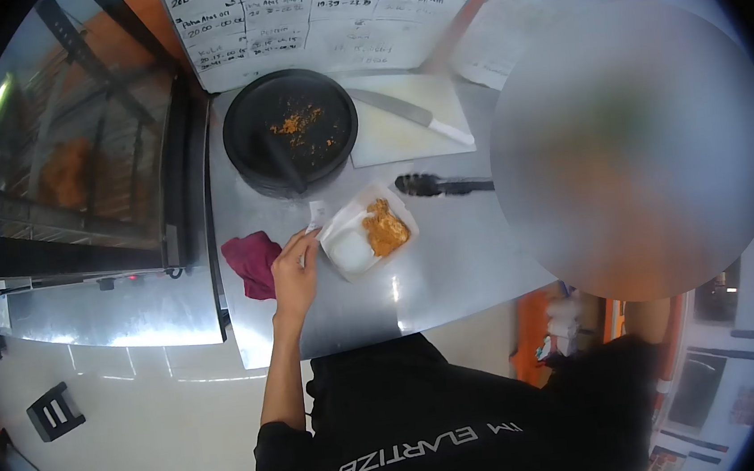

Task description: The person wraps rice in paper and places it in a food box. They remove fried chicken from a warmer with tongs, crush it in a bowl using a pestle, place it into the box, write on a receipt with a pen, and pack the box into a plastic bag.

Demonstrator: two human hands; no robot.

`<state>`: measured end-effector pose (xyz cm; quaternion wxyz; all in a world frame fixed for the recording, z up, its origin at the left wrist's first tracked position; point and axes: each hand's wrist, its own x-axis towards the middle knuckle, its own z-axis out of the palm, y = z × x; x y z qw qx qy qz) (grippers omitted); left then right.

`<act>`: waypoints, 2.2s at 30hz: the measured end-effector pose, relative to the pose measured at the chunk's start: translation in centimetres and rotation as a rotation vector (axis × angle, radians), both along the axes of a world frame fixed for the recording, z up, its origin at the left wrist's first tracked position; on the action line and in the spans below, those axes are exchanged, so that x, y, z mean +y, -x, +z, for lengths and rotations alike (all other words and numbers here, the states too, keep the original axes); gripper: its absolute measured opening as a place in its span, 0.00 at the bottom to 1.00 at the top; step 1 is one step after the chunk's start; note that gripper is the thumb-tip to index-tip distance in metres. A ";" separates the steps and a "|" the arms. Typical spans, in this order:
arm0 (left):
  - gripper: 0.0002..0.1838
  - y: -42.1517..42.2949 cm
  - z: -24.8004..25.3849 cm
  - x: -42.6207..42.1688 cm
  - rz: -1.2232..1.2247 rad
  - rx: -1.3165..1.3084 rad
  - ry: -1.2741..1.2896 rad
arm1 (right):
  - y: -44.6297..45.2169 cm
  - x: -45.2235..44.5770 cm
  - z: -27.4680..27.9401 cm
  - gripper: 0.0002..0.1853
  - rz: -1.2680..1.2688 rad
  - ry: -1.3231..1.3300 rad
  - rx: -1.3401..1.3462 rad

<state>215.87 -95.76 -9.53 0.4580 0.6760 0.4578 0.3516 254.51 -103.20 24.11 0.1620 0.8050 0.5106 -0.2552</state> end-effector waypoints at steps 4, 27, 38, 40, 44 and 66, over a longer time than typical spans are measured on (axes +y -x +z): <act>0.13 -2.1 -0.2 0.8 -0.033 -0.015 -0.044 | -1.1 1.2 -1.0 0.37 0.019 -0.366 0.155; 0.45 6.0 15.8 -4.3 0.181 -0.570 0.284 | 4.4 25.2 -33.7 0.33 0.541 -0.585 0.351; 0.48 7.1 22.9 -3.8 0.070 -0.657 0.270 | 9.0 9.7 -18.7 0.31 -0.013 -0.957 0.955; 0.48 8.0 19.2 -3.1 0.035 -0.653 0.241 | 10.1 4.4 -26.2 0.25 -0.217 -0.968 1.204; 0.47 9.5 18.6 -2.0 -0.112 -0.698 0.268 | 16.3 -11.6 -30.6 0.17 -0.480 -0.546 0.869; 0.46 13.4 18.7 6.8 -0.977 -0.839 0.211 | 38.4 -34.6 -44.9 0.35 -1.280 -0.101 0.810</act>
